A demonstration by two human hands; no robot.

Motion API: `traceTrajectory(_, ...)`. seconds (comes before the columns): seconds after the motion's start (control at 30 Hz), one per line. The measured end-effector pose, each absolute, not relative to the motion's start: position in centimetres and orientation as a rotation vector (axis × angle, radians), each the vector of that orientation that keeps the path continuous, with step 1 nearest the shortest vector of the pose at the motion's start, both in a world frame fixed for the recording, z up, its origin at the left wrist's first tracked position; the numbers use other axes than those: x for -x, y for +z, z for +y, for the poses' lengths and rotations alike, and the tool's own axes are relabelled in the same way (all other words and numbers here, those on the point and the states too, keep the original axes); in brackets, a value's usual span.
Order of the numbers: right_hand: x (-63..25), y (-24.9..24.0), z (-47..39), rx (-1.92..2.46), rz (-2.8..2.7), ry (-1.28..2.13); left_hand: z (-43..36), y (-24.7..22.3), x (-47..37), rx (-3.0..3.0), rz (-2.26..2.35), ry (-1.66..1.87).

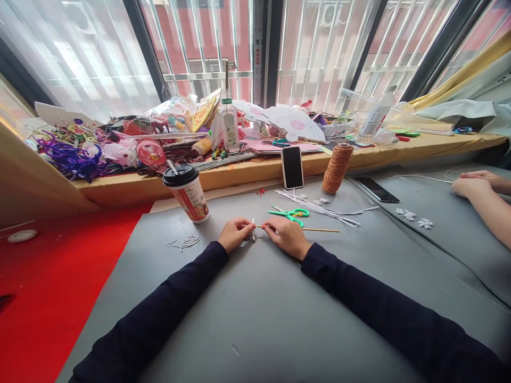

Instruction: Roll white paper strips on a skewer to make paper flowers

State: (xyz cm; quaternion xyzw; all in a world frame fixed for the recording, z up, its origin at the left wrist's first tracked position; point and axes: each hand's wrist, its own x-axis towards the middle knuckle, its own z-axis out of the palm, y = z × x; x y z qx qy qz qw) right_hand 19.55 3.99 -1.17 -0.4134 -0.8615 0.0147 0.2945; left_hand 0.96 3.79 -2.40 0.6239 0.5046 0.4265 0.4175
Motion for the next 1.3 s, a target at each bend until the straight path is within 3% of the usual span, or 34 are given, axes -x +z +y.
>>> traceTrajectory(0.47,-19.71,-1.00,4.16,1.264,-2.313,-0.027,3.62,-1.83,-1.15,-1.416,1.313,1.150)
traceTrajectory(1.3,-19.94,-1.33,4.30,1.161,-2.271,-0.052,3.57,-1.72,-0.80,-1.485,1.217,1.102)
